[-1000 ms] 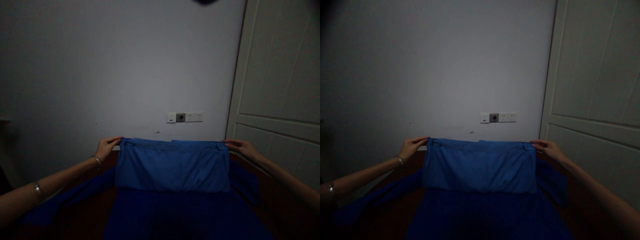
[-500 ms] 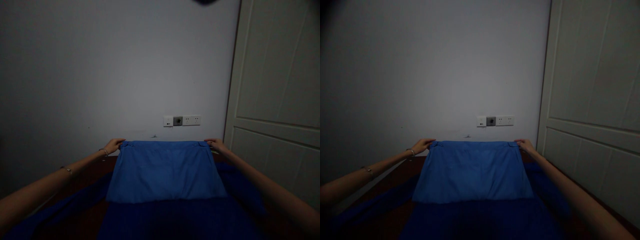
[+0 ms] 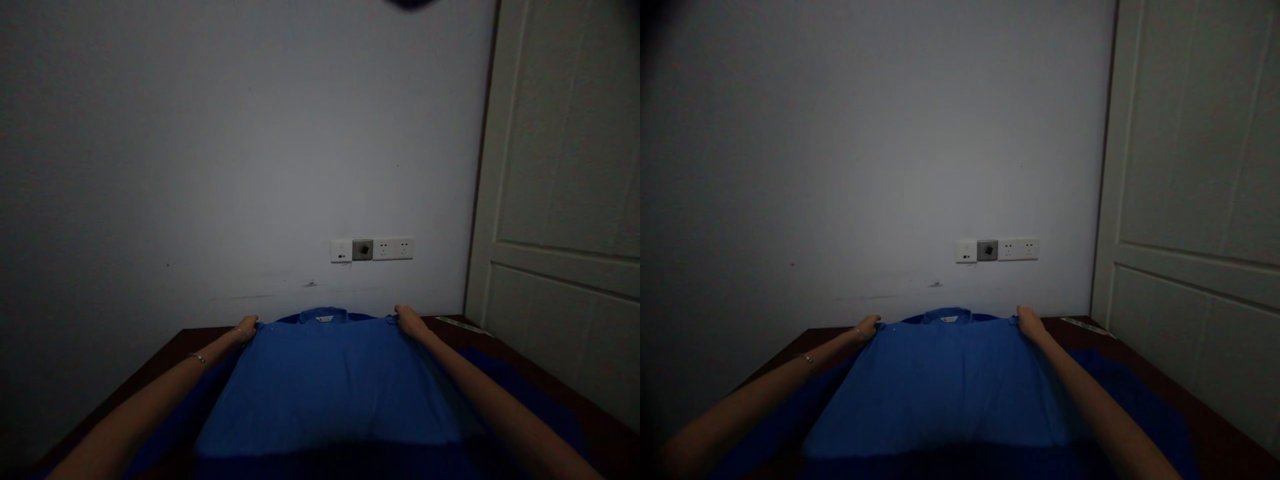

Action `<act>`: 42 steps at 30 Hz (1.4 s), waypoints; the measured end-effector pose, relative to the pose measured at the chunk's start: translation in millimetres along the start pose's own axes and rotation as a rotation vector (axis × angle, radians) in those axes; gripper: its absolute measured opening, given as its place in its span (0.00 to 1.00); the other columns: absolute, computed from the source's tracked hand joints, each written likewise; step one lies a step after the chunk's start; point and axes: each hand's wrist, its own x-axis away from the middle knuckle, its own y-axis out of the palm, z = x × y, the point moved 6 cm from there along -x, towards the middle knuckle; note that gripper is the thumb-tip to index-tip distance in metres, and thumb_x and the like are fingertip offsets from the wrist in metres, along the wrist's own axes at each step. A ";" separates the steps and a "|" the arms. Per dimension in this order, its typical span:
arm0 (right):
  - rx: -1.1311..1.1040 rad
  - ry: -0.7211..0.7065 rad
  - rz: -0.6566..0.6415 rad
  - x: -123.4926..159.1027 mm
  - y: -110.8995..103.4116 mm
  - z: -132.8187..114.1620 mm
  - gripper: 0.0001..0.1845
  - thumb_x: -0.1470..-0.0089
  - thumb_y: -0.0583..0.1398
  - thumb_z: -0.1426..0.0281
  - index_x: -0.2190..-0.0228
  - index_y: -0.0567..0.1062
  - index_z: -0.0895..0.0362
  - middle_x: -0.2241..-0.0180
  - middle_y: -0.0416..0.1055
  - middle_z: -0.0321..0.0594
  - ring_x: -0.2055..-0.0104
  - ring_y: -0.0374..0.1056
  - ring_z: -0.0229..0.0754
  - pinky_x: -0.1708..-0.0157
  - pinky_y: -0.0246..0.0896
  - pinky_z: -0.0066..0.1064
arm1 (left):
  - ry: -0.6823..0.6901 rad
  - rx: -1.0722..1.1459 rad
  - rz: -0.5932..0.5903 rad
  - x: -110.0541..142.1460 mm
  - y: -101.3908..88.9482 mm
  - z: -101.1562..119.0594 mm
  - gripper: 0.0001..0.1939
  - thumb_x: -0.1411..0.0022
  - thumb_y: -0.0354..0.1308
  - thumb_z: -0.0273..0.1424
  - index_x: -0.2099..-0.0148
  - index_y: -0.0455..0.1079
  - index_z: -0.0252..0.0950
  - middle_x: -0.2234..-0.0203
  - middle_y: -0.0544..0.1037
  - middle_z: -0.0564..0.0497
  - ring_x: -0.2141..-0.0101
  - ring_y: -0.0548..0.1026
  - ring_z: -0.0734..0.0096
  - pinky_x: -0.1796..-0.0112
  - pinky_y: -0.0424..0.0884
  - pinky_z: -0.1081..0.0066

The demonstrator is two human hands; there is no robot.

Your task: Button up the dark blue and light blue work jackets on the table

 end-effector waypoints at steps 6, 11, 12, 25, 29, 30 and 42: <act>0.100 -0.032 -0.059 -6.4 34.5 -3.0 0.17 0.45 0.43 0.80 0.60 0.67 0.65 0.60 0.68 0.54 0.57 0.65 0.44 0.61 0.53 0.29 | -0.040 -0.065 -0.061 -12.4 30.2 -22.1 0.21 0.50 0.52 0.21 0.52 0.59 0.28 0.59 0.72 0.38 0.56 0.70 0.62 0.61 0.65 0.72; 0.141 -0.041 -0.085 -6.2 46.6 -6.3 0.17 0.45 0.44 0.80 0.58 0.66 0.65 0.61 0.68 0.54 0.58 0.66 0.44 0.62 0.54 0.29 | -0.007 -0.115 -0.094 -16.9 42.9 -21.3 0.22 0.50 0.53 0.23 0.51 0.56 0.28 0.60 0.72 0.37 0.56 0.70 0.61 0.60 0.65 0.73; 0.146 -0.043 -0.087 -5.0 47.5 -7.5 0.17 0.45 0.43 0.80 0.58 0.66 0.65 0.61 0.68 0.54 0.58 0.66 0.45 0.62 0.55 0.29 | -0.003 -0.124 -0.100 -17.3 44.9 -20.5 0.22 0.49 0.53 0.23 0.50 0.56 0.27 0.59 0.72 0.36 0.55 0.70 0.60 0.60 0.65 0.72; 0.251 -0.104 -0.023 2.4 56.0 -12.6 0.18 0.45 0.44 0.79 0.55 0.66 0.64 0.58 0.65 0.56 0.56 0.63 0.49 0.61 0.58 0.32 | -0.017 -0.165 -0.128 -21.8 59.8 -20.7 0.25 0.47 0.50 0.25 0.46 0.52 0.25 0.58 0.71 0.33 0.55 0.70 0.55 0.60 0.65 0.68; 0.270 -0.097 -0.021 3.7 57.3 -13.6 0.19 0.45 0.44 0.79 0.55 0.66 0.64 0.58 0.65 0.57 0.56 0.63 0.50 0.63 0.59 0.33 | -0.085 -0.165 -0.100 -21.9 58.4 -21.0 0.22 0.46 0.50 0.25 0.49 0.55 0.26 0.59 0.72 0.34 0.57 0.72 0.57 0.62 0.66 0.70; 0.273 -0.097 -0.028 4.2 58.3 -13.6 0.19 0.45 0.44 0.79 0.55 0.65 0.64 0.58 0.65 0.58 0.57 0.64 0.50 0.63 0.59 0.33 | -0.099 -0.165 -0.098 -22.6 58.6 -20.8 0.21 0.47 0.50 0.25 0.49 0.55 0.26 0.59 0.72 0.34 0.58 0.72 0.57 0.62 0.66 0.70; 0.273 -0.047 -0.002 67.1 12.1 19.1 0.20 0.42 0.43 0.62 0.56 0.65 0.60 0.59 0.67 0.53 0.56 0.64 0.50 0.65 0.60 0.35 | -0.173 -0.092 -0.237 24.2 7.1 -52.9 0.17 0.41 0.44 0.36 0.72 0.66 0.29 0.73 0.75 0.40 0.72 0.75 0.64 0.74 0.67 0.74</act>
